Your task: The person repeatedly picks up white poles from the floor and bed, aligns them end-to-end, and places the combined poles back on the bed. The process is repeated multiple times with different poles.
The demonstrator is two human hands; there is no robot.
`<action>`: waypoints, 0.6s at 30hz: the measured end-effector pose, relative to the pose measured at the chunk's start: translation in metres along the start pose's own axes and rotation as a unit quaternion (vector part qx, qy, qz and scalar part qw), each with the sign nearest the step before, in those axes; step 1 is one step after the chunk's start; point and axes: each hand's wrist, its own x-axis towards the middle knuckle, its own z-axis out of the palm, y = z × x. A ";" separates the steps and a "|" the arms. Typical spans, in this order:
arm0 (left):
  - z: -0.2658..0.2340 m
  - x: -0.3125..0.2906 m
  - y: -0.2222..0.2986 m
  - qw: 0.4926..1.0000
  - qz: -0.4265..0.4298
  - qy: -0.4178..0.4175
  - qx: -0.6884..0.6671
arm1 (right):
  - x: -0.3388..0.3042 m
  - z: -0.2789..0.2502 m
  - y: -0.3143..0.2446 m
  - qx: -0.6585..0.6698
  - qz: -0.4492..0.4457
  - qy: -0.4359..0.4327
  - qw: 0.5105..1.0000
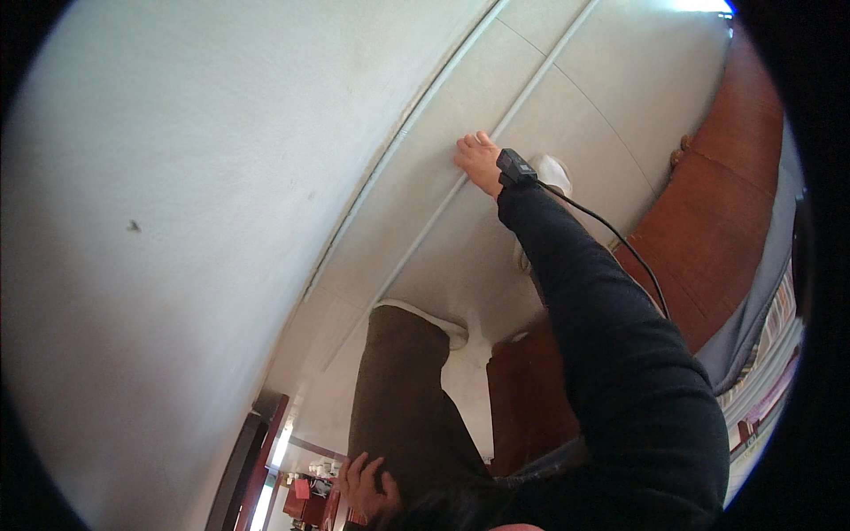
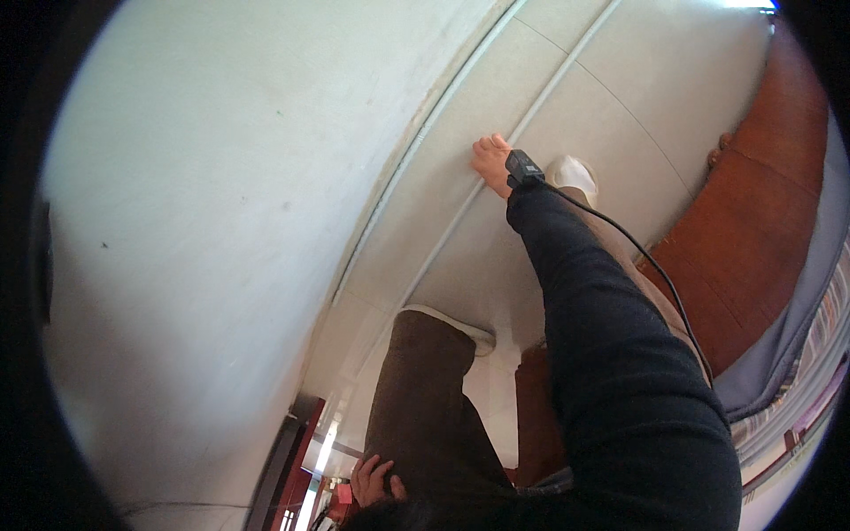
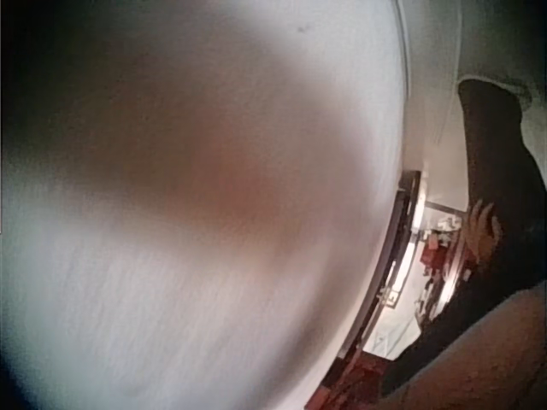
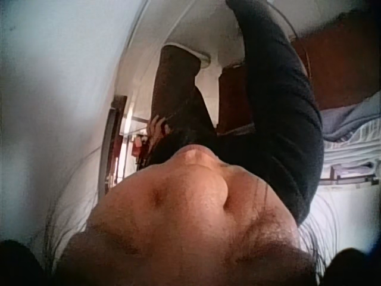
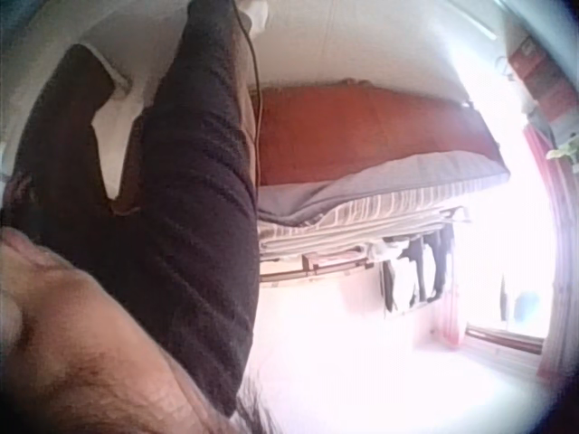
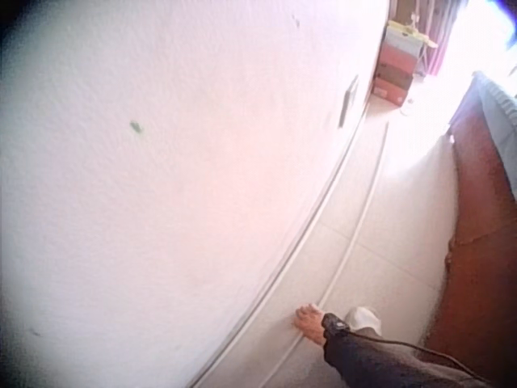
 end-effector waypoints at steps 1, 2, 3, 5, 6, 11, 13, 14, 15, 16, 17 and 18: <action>-0.001 0.000 0.001 1.000 0.000 -0.001 -0.007 | -0.005 0.002 0.003 0.003 -0.020 0.006 1.000; -0.002 0.001 0.002 1.000 -0.012 -0.003 -0.009 | -0.005 0.003 0.005 0.009 -0.031 0.016 0.999; -0.002 0.003 0.005 1.000 -0.023 -0.005 -0.011 | -0.004 0.003 0.006 0.015 -0.043 0.026 0.999; -0.007 0.002 0.013 0.999 -0.035 -0.015 -0.003 | -0.006 -0.002 -0.001 0.050 -0.058 0.009 0.997; -0.008 0.004 0.017 0.999 -0.033 -0.015 0.005 | 0.000 -0.007 -0.008 0.072 -0.062 -0.011 0.995; -0.012 0.005 0.039 0.998 -0.053 0.005 -0.043 | 0.016 -0.066 -0.042 0.122 -0.180 -0.085 0.972; -0.012 0.007 0.045 0.998 -0.044 0.018 -0.040 | 0.016 -0.101 -0.067 0.114 -0.185 -0.093 0.972; -0.011 0.006 0.050 0.998 -0.036 0.034 -0.048 | 0.012 -0.120 -0.072 0.155 -0.211 -0.087 0.961; -0.010 0.007 0.053 0.997 -0.032 0.054 -0.051 | 0.006 -0.140 -0.081 0.167 -0.229 -0.086 0.955; -0.009 0.007 0.057 0.996 -0.025 0.068 -0.049 | 0.000 -0.160 -0.091 0.181 -0.244 -0.087 0.949; -0.008 0.007 0.060 0.995 -0.018 0.085 -0.055 | -0.008 -0.181 -0.100 0.194 -0.259 -0.088 0.942; -0.007 0.008 0.061 0.994 -0.009 0.095 -0.056 | -0.018 -0.202 -0.109 0.209 -0.268 -0.077 0.937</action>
